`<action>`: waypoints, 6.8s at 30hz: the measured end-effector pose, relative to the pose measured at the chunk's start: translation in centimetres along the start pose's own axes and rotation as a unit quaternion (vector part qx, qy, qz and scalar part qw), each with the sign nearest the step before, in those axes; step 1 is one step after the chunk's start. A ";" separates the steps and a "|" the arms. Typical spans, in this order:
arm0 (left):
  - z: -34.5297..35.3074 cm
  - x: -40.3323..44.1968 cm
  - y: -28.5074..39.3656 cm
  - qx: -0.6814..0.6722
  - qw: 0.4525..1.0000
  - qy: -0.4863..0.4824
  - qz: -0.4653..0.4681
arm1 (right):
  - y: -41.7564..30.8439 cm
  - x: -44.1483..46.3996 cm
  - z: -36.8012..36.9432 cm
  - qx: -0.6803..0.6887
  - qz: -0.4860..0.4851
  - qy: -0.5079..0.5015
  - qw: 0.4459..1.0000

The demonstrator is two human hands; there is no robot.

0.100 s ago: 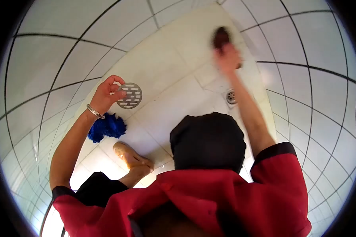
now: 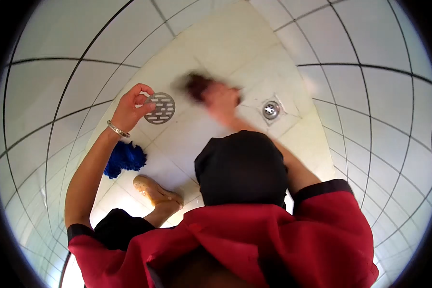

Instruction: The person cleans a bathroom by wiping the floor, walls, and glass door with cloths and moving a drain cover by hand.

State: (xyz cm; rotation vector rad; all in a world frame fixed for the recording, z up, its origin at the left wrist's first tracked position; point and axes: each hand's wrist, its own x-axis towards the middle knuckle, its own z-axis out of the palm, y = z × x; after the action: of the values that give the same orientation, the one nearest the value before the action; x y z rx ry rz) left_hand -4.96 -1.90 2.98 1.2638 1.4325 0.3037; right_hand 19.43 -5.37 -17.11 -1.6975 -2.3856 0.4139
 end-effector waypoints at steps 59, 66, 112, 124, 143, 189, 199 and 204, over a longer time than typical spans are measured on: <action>40.2 9.8 5.0 0.045 0.984 -0.105 0.134 | 29.7 -15.9 -12.2 -0.027 0.216 0.138 0.966; 42.1 9.7 5.8 0.196 0.968 -0.014 0.156 | 27.9 -28.6 -17.1 -0.110 0.640 0.060 0.758; -9.0 -37.6 -34.0 0.294 0.853 0.113 -0.417 | -6.1 10.7 3.0 -0.232 0.072 0.088 0.966; -3.4 -17.8 -21.1 0.238 0.957 0.114 0.116 | -16.7 -3.7 3.9 0.245 -0.121 -0.170 0.947; 0.4 -22.7 -26.8 0.072 0.986 0.152 0.025 | -21.4 6.2 1.0 0.727 0.226 -0.025 0.648; 5.2 1.4 -5.9 -0.220 0.886 -0.326 0.246 | -5.5 -18.1 -21.4 0.699 0.446 0.108 0.549; 9.5 -3.0 -3.8 0.178 0.851 -0.437 0.230 | -0.6 -35.6 -18.4 0.585 0.582 0.100 0.556; 16.6 -6.5 -0.7 0.396 0.624 -0.544 0.397 | 3.8 -43.4 -15.7 0.207 0.566 -0.051 0.796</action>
State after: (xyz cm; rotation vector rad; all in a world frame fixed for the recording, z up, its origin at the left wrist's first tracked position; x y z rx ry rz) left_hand 7.01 -14.95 0.68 2.1869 -0.2284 -0.5715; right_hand 41.92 -43.33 -3.03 -2.6574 -0.8775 1.0774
